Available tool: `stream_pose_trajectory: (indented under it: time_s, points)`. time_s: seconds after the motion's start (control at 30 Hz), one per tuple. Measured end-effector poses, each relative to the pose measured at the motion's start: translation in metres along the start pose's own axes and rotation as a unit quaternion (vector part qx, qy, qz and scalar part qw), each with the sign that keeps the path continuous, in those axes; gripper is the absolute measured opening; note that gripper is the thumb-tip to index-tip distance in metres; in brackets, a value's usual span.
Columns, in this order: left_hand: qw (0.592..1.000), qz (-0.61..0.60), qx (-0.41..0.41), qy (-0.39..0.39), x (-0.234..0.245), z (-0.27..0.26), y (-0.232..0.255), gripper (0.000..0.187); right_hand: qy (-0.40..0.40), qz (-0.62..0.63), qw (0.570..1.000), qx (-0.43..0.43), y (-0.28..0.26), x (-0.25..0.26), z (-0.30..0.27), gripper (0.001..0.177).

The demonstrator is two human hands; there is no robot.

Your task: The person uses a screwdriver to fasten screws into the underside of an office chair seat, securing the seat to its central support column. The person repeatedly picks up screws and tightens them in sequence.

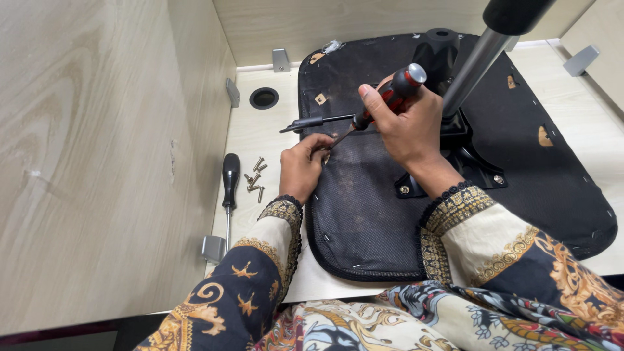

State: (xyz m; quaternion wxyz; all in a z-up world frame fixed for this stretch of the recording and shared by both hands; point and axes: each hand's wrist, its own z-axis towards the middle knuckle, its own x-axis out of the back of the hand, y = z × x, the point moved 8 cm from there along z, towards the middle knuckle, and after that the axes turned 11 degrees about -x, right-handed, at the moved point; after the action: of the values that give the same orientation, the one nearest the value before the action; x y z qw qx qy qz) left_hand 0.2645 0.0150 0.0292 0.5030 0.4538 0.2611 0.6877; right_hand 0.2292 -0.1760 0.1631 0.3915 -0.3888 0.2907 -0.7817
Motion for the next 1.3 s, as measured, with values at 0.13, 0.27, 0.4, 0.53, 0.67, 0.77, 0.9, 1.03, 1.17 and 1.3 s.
stream_pose_trajectory:
  time_s: [0.13, 0.27, 0.4, 0.53, 0.67, 0.77, 0.9, 1.03, 1.17, 1.3]
  points:
    - [0.997, 0.068, -0.025, -0.036, -0.004, 0.007, 0.009, 0.027, -0.015, -0.007, 1.0, 0.006, -0.005, -0.002, 0.004, 0.029]
    - [0.996, 0.087, -0.031, -0.02, 0.001, 0.007, 0.011, 0.026, -0.005, -0.019, 0.998, 0.06, -0.018, 0.0, 0.007, 0.027]
    - [0.998, 0.059, -0.027, -0.007, -0.002, 0.005, 0.005, 0.022, -0.009, -0.013, 0.998, 0.054, -0.021, 0.001, 0.01, 0.027]
    - [0.999, 0.027, -0.017, 0.014, -0.003, 0.002, -0.001, 0.019, -0.009, -0.036, 0.996, 0.083, -0.03, -0.001, 0.012, 0.029]
    - [1.0, 0.024, 0.008, 0.009, -0.003, 0.002, -0.005, 0.017, -0.035, -0.063, 0.992, 0.103, -0.04, -0.014, 0.011, 0.033]
    - [0.999, 0.017, 0.027, 0.007, -0.002, 0.001, -0.006, 0.016, -0.047, -0.072, 0.988, 0.126, -0.05, -0.02, 0.009, 0.034]
    - [0.999, 0.014, 0.022, 0.019, 0.0, 0.0, -0.004, 0.016, -0.046, -0.085, 0.988, 0.12, -0.056, -0.017, 0.014, 0.036]
    - [0.999, 0.013, 0.027, 0.018, -0.002, 0.0, -0.006, 0.015, -0.045, -0.093, 0.989, 0.106, -0.057, -0.016, 0.019, 0.038]
    - [0.999, 0.006, 0.028, 0.015, -0.003, -0.001, -0.008, 0.014, -0.056, -0.086, 0.99, 0.102, -0.057, -0.024, 0.013, 0.04]
    - [1.0, 0.0, 0.017, 0.011, -0.004, 0.0, -0.007, 0.016, -0.068, -0.058, 0.994, 0.056, -0.052, -0.027, 0.011, 0.038]
